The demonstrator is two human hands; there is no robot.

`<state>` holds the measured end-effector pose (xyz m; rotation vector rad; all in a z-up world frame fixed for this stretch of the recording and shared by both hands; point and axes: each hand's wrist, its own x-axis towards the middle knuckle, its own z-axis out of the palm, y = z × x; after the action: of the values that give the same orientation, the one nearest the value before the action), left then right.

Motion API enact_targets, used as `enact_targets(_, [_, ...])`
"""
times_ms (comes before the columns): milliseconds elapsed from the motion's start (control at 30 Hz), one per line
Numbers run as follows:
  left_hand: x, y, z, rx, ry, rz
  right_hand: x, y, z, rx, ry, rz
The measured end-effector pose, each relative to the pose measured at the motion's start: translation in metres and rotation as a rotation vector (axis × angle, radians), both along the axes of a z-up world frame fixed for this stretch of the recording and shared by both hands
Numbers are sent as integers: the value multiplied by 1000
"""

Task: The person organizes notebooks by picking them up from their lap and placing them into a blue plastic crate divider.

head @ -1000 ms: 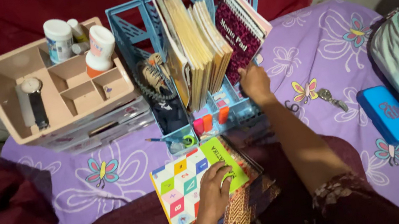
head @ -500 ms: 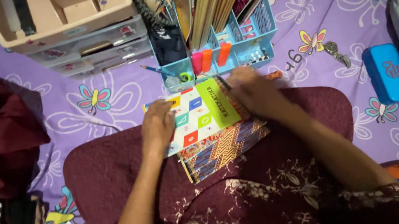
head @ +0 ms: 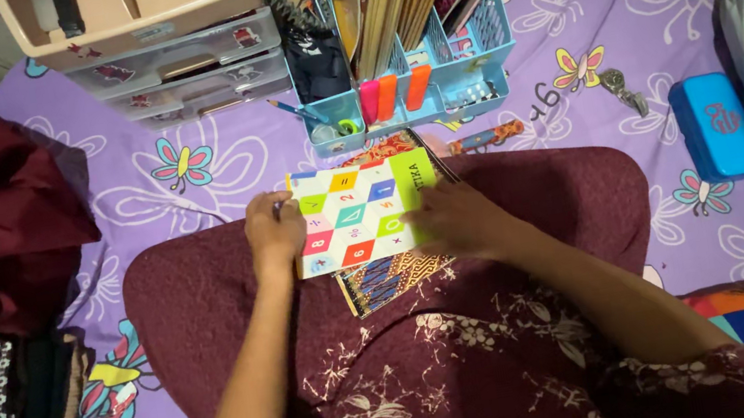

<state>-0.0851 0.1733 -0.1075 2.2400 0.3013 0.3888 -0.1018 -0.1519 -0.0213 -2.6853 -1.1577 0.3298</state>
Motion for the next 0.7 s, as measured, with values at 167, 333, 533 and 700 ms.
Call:
enact_targets(167, [15, 16, 3, -883, 273, 91, -2, -7, -20, 122, -420, 178])
enact_targets(333, [-5, -11, 60, -1154, 250, -10, -12, -33, -8, 461, -128, -278])
enact_targets(533, [-24, -68, 88, -1090, 121, -357, -29, -37, 15, 865, -42, -507])
enact_targets(700, [-21, -79, 99, -1271, -67, -476, -23, -50, 33, 961, 163, -390])
